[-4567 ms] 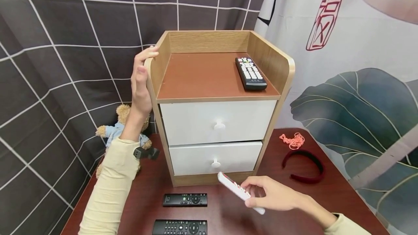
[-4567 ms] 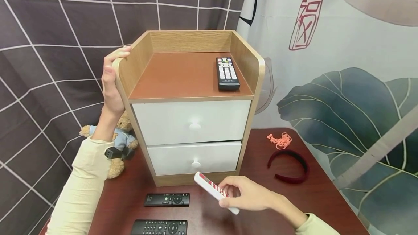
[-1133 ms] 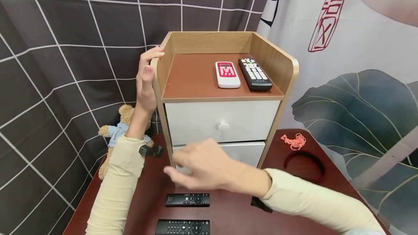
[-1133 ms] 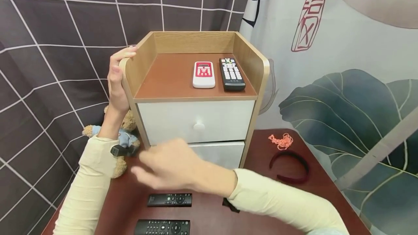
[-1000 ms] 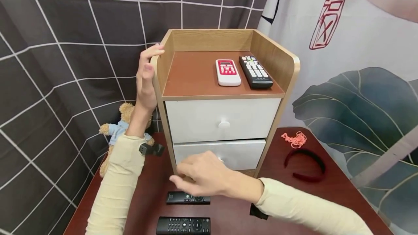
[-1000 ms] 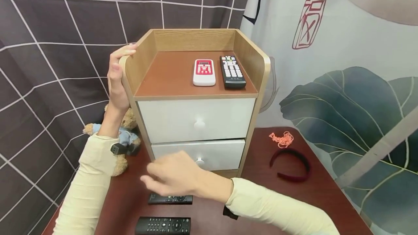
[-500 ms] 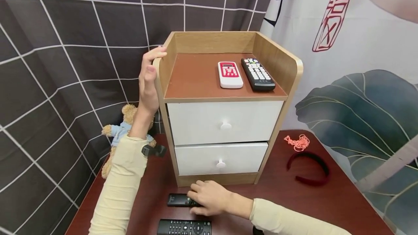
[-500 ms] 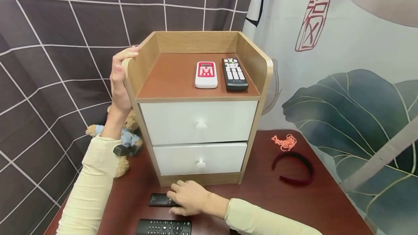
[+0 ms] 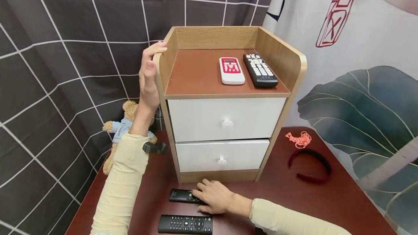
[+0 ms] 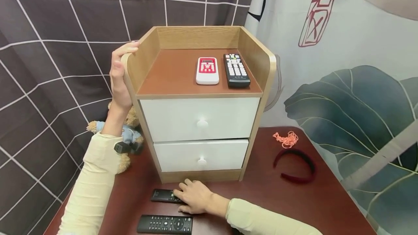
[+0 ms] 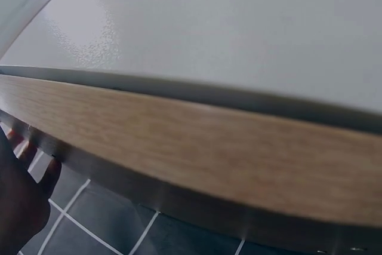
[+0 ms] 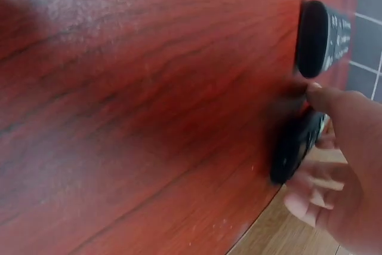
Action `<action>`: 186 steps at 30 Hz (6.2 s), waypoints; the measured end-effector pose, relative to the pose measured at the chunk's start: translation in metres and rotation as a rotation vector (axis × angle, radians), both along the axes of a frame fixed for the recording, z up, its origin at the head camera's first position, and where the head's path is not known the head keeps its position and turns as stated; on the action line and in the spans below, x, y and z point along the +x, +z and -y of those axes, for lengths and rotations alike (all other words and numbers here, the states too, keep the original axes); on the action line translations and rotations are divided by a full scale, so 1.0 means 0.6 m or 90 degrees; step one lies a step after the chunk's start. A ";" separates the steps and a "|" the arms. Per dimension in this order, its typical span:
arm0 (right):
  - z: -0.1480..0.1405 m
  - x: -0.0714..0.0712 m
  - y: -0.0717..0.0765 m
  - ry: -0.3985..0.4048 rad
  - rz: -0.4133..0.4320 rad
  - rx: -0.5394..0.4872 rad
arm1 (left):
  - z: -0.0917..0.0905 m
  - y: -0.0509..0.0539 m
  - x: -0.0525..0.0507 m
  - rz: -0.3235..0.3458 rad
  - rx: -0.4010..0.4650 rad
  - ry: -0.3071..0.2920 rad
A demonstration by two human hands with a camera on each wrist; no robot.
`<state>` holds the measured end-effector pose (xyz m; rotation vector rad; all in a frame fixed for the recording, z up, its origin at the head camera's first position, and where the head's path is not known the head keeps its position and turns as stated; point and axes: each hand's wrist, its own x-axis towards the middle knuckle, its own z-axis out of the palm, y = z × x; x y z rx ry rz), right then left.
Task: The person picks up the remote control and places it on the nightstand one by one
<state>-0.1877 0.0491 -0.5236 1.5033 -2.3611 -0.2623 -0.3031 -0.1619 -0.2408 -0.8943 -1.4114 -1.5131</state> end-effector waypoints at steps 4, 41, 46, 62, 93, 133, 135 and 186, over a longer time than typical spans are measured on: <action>-0.003 -0.009 0.001 0.018 0.029 0.002 | 0.002 0.003 0.000 0.004 0.003 0.003; -0.025 0.021 0.273 -0.045 1.284 -0.504 | 0.004 -0.003 0.004 0.013 0.004 -0.005; -0.053 0.022 0.314 0.057 1.326 -0.463 | 0.001 -0.004 0.005 0.022 -0.011 0.005; -0.094 0.006 0.472 0.122 1.139 -0.396 | 0.006 0.001 0.008 0.009 -0.010 0.005; 0.081 -0.144 0.660 -0.561 0.198 -0.146 | 0.005 0.002 0.008 0.013 -0.029 0.016; 0.023 0.026 0.241 0.188 -0.019 -0.293 | 0.003 -0.001 0.005 0.009 -0.013 0.008; 0.020 0.031 0.185 0.168 0.016 -0.240 | 0.000 -0.001 0.004 0.009 -0.010 -0.001; -0.026 0.050 0.147 0.074 1.045 -0.350 | 0.001 0.000 0.009 0.008 -0.035 0.005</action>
